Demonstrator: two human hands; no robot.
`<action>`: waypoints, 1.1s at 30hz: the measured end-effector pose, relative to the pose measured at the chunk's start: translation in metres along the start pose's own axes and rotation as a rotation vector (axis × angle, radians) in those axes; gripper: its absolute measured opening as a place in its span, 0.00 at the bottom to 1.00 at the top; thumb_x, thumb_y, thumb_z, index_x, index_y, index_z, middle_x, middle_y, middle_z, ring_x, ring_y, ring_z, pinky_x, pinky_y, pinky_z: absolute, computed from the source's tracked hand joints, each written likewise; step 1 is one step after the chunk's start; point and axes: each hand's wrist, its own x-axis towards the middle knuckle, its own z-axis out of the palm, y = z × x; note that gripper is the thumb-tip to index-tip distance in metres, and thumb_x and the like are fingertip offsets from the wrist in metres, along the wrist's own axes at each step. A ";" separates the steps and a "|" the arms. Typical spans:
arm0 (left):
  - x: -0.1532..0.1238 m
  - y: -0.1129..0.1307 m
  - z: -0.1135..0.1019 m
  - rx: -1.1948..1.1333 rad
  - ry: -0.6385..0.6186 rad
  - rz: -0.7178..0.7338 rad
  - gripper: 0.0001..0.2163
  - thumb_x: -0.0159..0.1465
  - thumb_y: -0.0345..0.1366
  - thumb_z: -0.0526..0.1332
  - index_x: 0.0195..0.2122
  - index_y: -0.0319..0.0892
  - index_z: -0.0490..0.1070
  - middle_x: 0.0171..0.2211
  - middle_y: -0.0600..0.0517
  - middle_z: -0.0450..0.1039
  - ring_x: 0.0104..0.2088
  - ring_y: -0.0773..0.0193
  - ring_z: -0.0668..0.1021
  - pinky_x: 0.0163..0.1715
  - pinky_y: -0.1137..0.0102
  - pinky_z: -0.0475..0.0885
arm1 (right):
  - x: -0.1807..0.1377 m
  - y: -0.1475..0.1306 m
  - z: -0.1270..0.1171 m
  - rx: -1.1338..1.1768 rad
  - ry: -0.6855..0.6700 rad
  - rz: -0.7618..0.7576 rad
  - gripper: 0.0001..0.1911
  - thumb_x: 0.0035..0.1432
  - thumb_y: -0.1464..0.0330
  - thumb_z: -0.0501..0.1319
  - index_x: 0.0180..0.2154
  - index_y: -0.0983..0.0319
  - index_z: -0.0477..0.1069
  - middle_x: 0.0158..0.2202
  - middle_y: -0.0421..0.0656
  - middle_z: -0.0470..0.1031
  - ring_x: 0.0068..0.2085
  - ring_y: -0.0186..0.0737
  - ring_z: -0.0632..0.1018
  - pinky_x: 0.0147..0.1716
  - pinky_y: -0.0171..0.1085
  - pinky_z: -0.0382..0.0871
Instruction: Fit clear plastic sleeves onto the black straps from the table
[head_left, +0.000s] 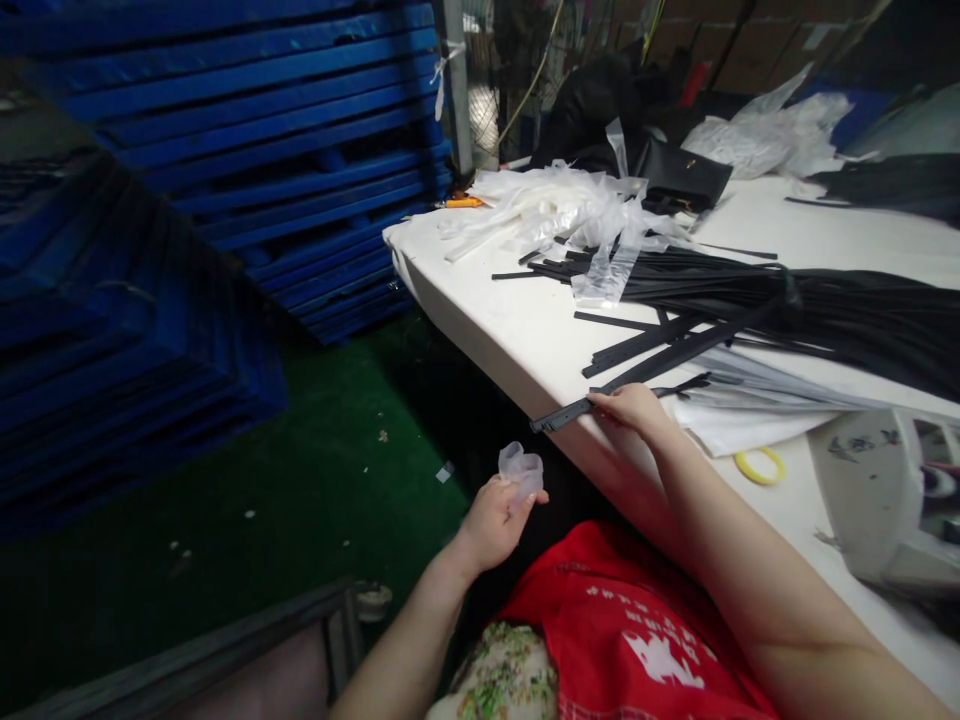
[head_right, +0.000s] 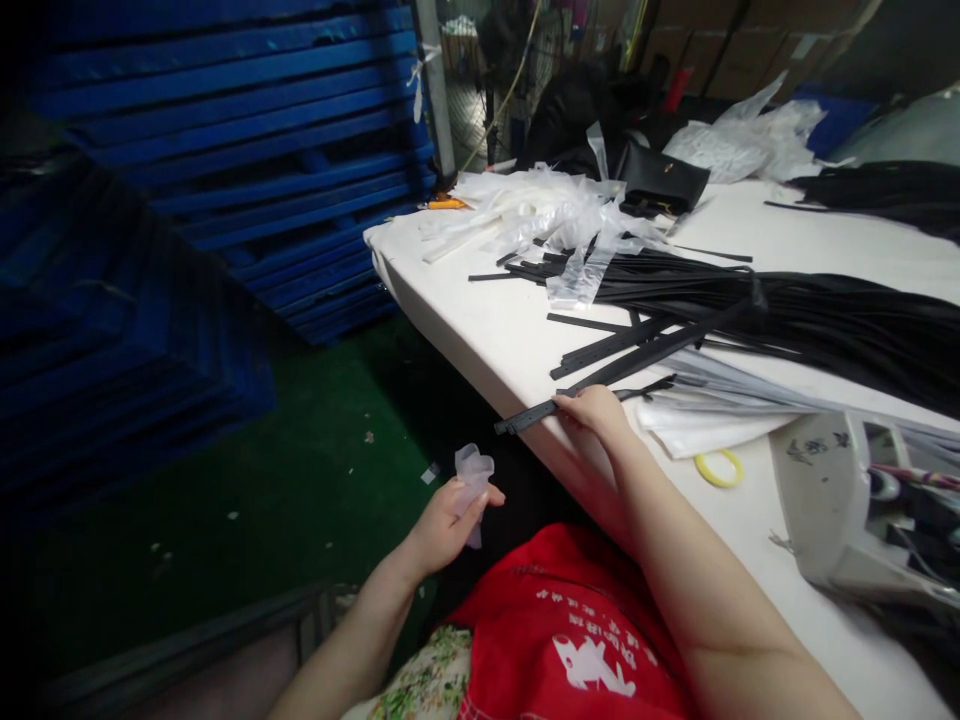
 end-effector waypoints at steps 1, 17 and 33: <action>0.001 0.001 0.001 0.018 -0.016 0.019 0.18 0.72 0.39 0.48 0.42 0.41 0.77 0.43 0.47 0.80 0.47 0.56 0.79 0.51 0.60 0.70 | -0.003 0.005 0.001 0.011 0.013 0.003 0.26 0.57 0.50 0.57 0.19 0.63 0.73 0.17 0.47 0.75 0.20 0.40 0.75 0.23 0.35 0.65; 0.012 0.027 0.014 0.281 -0.236 0.097 0.12 0.63 0.30 0.56 0.45 0.40 0.75 0.45 0.45 0.79 0.47 0.53 0.78 0.57 0.56 0.67 | 0.001 0.000 0.002 -0.022 0.187 0.045 0.27 0.59 0.50 0.57 0.19 0.63 0.75 0.20 0.51 0.76 0.27 0.46 0.77 0.29 0.39 0.66; 0.024 0.044 0.018 0.116 -0.378 0.228 0.10 0.66 0.35 0.54 0.38 0.44 0.75 0.39 0.49 0.79 0.41 0.55 0.79 0.48 0.64 0.70 | -0.072 0.021 -0.024 1.136 0.157 -0.251 0.18 0.47 0.55 0.72 0.25 0.61 0.70 0.21 0.40 0.73 0.19 0.31 0.69 0.19 0.33 0.61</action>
